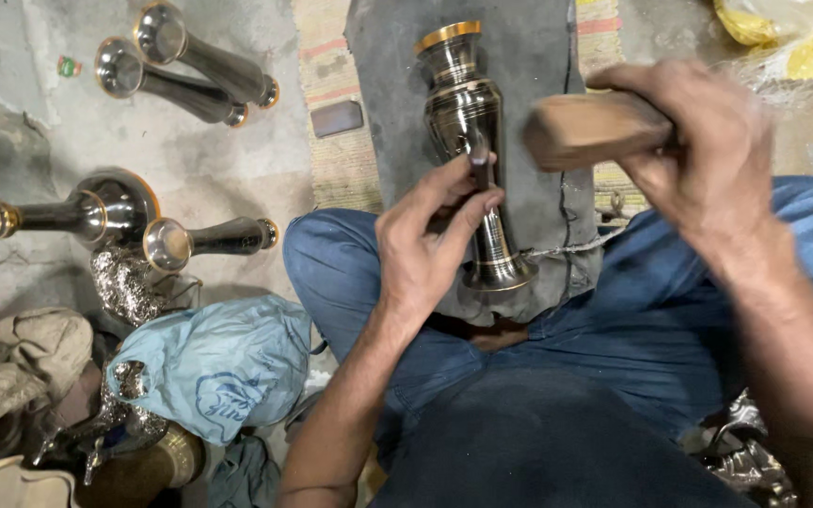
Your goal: The person sits on the floor and uses a hammer and chisel to engrave a decorative pattern onto a metal vase. They repeatedly strike the chisel against the vase's surface to create lines and shapes.
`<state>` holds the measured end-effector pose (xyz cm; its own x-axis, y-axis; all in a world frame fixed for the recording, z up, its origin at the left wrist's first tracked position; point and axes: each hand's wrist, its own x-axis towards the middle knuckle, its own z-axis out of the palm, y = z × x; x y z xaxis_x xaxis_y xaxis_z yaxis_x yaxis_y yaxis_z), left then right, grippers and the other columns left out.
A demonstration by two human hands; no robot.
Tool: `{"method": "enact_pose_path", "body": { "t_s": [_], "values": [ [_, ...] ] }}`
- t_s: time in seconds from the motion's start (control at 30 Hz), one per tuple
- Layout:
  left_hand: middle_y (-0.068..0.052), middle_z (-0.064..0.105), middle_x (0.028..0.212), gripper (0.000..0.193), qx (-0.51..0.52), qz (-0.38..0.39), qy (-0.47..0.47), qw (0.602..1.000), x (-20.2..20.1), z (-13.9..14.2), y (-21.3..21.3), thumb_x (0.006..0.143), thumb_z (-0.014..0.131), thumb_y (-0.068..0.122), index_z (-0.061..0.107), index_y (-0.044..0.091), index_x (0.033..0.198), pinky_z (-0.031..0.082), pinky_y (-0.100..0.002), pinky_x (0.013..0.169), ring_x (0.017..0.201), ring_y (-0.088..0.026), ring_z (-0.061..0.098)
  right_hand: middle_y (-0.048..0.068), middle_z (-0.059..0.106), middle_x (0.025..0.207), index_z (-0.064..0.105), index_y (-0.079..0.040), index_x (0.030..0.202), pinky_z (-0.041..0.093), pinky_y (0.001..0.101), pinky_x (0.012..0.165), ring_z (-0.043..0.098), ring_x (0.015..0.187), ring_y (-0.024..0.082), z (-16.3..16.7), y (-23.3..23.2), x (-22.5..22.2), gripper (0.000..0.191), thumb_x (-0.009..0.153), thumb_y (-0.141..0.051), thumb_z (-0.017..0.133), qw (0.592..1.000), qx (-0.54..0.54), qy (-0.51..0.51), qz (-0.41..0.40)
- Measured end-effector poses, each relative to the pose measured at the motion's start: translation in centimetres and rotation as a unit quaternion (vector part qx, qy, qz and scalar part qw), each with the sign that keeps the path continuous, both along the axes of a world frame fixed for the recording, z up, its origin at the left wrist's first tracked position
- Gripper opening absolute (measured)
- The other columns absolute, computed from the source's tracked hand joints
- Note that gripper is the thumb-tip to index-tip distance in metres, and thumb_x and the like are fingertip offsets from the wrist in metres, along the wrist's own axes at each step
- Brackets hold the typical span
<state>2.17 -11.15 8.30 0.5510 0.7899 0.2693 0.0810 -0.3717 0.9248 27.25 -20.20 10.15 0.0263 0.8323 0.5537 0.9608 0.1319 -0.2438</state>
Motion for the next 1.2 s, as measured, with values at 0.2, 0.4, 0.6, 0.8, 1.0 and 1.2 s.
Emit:
{"method": "enact_pose_path", "body": {
  "t_s": [0.2,0.4,0.6,0.8,1.0,1.2],
  "values": [
    [-0.011,0.078,0.119,0.037,-0.016,-0.009,-0.005,1.000,-0.1,0.0,0.5,0.099,0.077,0.011,0.065,0.003,0.134,0.063,-0.029,0.094,0.105,-0.017,0.079,0.011,0.066,0.080,0.068,-0.003,0.109,0.048,0.0347,0.060,0.065,0.070,0.022,7.4,2.5,-1.0,0.024,0.100,-0.022,0.077,0.989,-0.146,-0.002,-0.007],
    [-0.010,0.079,0.099,0.030,0.026,0.052,0.060,0.997,0.0,-0.3,0.2,0.094,0.084,0.016,0.070,0.003,0.116,0.063,-0.030,0.083,0.092,-0.016,0.079,0.010,0.070,0.094,0.068,-0.005,0.116,0.056,0.0389,0.072,0.071,0.083,0.027,9.5,3.3,-1.2,0.032,0.093,-0.023,0.081,0.977,-0.137,-0.162,0.018],
    [-0.009,0.078,0.096,0.034,0.021,0.072,0.027,0.997,0.1,-0.7,-0.3,0.093,0.084,0.016,0.067,0.002,0.120,0.063,-0.030,0.083,0.089,-0.015,0.077,0.007,0.070,0.085,0.070,-0.008,0.110,0.056,0.0355,0.066,0.071,0.075,0.024,10.1,4.7,-1.1,0.033,0.085,-0.027,0.083,0.967,-0.179,-0.180,0.026],
    [-0.007,0.078,0.093,0.034,-0.030,0.083,0.004,0.996,0.2,-1.0,-0.9,0.095,0.083,0.015,0.068,0.001,0.122,0.061,-0.027,0.081,0.086,-0.012,0.076,0.003,0.070,0.083,0.070,-0.012,0.104,0.057,0.0333,0.066,0.071,0.073,0.020,10.1,5.3,-1.6,0.030,0.087,-0.034,0.082,0.943,-0.235,-0.238,0.008],
    [-0.006,0.078,0.093,0.032,0.001,0.085,0.003,0.996,0.4,-0.9,-1.3,0.094,0.084,0.013,0.068,0.003,0.120,0.061,-0.026,0.080,0.085,-0.012,0.076,0.004,0.072,0.084,0.069,-0.011,0.101,0.058,0.0354,0.070,0.073,0.079,0.021,9.5,4.9,-1.3,0.032,0.082,-0.033,0.083,0.954,-0.185,-0.232,0.032],
    [-0.009,0.078,0.093,0.029,0.008,0.032,0.056,0.998,0.1,0.0,-0.2,0.093,0.083,0.014,0.068,0.004,0.116,0.062,-0.029,0.078,0.086,-0.015,0.078,0.006,0.075,0.094,0.069,-0.009,0.105,0.058,0.0370,0.071,0.074,0.086,0.023,8.9,3.3,-0.6,0.035,0.080,-0.027,0.085,0.962,-0.174,-0.212,0.013]
  ]
}}
